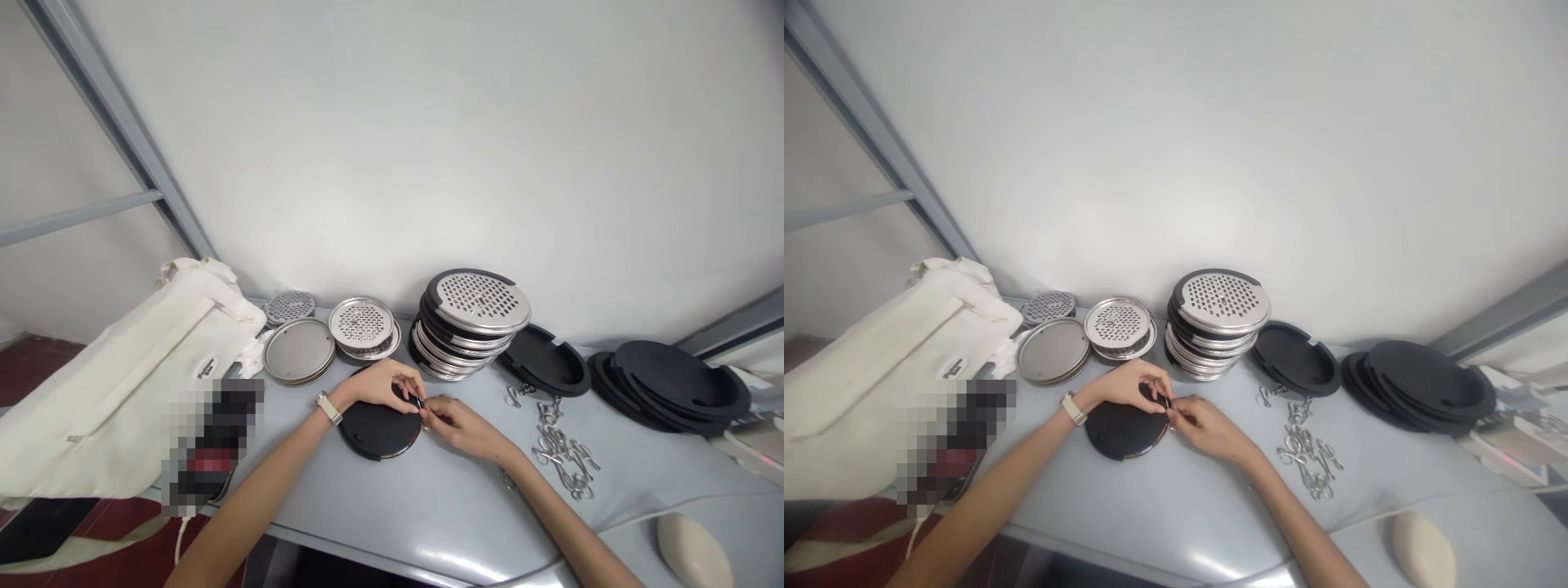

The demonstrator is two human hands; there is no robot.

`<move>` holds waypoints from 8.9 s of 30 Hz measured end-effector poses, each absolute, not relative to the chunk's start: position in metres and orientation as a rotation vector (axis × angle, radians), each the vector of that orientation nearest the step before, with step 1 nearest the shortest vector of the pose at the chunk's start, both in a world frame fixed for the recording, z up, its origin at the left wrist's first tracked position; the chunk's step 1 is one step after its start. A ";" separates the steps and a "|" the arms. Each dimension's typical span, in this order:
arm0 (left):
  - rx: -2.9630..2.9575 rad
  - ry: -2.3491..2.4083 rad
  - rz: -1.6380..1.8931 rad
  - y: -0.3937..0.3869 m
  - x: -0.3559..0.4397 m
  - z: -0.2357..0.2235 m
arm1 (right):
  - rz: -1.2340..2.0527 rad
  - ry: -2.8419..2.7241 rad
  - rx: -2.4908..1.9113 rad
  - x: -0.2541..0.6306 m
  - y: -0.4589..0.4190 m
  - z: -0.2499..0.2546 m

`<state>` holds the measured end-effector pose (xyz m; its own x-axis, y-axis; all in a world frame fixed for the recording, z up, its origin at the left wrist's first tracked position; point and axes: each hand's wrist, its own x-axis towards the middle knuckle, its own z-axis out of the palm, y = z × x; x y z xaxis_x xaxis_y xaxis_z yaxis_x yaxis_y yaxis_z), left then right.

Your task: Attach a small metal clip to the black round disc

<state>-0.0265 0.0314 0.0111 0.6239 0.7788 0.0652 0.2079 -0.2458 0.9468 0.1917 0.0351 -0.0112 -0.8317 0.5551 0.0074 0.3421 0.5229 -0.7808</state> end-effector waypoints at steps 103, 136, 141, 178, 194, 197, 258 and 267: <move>1.899 0.838 0.686 0.030 -0.026 0.006 | 1.112 -2.596 -0.719 0.196 0.036 -0.005; 1.914 0.807 0.666 0.030 -0.025 0.006 | 1.131 -2.639 -0.690 0.195 0.040 -0.005; 1.941 0.795 0.654 0.031 -0.026 0.005 | 1.164 -2.670 -0.681 0.197 0.040 -0.003; 1.977 0.933 0.679 0.028 -0.025 0.009 | 1.108 -2.563 -0.756 0.193 0.040 -0.017; 1.989 0.879 0.680 0.029 -0.024 0.013 | 1.260 -2.463 -0.802 0.194 0.039 -0.016; 1.981 0.903 0.671 0.029 -0.024 0.012 | 1.317 -2.417 -0.833 0.194 0.039 -0.016; 2.128 0.964 0.666 0.029 -0.025 0.007 | 1.483 -2.339 -0.841 0.196 0.039 -0.008; 2.129 0.961 0.668 0.030 -0.025 0.007 | 1.512 -2.334 -0.852 0.195 0.039 -0.005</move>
